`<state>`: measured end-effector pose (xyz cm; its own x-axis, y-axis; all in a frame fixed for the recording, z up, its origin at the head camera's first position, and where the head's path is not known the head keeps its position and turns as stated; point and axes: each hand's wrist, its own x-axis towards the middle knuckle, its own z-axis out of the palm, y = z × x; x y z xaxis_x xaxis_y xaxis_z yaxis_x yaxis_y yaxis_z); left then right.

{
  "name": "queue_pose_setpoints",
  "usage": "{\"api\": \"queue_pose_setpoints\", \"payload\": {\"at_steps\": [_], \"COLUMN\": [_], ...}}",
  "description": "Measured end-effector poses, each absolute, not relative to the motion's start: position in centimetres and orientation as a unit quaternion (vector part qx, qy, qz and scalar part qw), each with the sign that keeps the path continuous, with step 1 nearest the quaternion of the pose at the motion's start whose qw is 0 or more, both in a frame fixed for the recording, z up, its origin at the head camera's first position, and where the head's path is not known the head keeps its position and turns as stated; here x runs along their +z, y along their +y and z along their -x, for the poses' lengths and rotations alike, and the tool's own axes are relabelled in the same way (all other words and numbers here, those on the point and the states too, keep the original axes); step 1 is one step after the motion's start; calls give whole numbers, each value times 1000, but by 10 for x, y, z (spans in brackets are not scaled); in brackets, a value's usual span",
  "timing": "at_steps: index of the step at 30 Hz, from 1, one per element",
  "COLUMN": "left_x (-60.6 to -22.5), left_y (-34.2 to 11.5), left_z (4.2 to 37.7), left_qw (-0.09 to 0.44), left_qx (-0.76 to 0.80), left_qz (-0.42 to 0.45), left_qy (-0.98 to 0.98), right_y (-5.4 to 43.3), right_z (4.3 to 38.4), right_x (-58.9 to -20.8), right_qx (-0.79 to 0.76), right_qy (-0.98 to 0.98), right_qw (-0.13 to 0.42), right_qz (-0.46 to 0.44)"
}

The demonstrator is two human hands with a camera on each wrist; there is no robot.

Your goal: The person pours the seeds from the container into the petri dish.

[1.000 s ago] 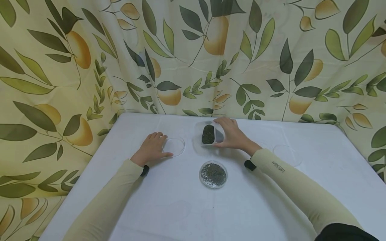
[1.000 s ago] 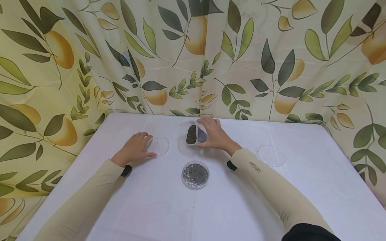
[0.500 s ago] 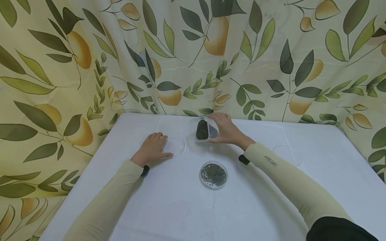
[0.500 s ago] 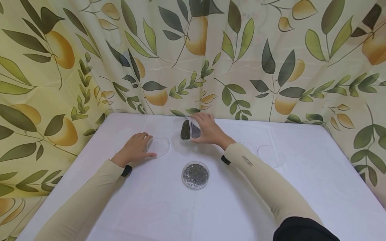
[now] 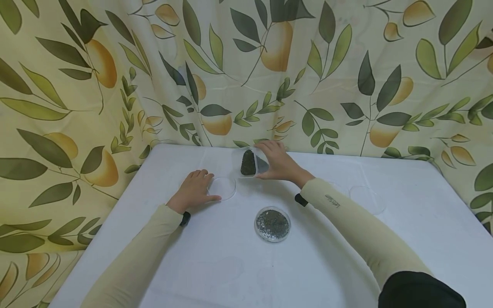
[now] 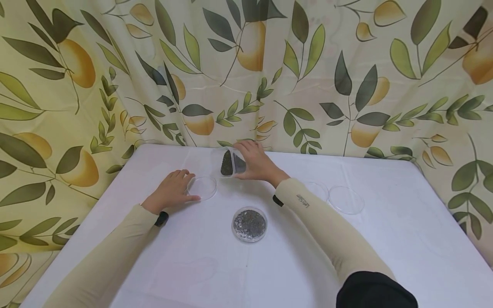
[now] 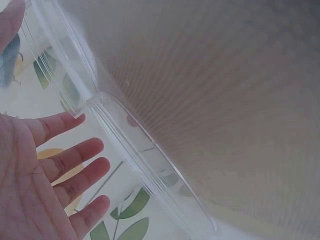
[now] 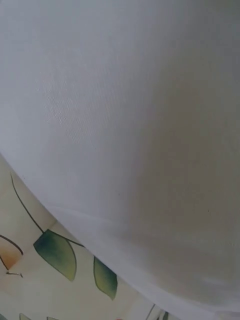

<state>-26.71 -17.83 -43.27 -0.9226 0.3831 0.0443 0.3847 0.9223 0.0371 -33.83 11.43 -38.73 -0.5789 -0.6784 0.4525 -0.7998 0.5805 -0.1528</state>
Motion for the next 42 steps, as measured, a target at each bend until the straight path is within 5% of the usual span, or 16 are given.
{"api": "queue_pose_setpoints", "payload": {"at_steps": [42], "left_x": [-430], "left_y": [-176], "left_z": [269], "left_qw": [35], "left_qx": [3], "left_qz": [232], "left_qy": [-972], "right_y": [85], "right_z": [340], "right_x": [-387], "right_qx": [126], "right_qy": [-863], "right_qw": [189], "right_qz": [-451]}}
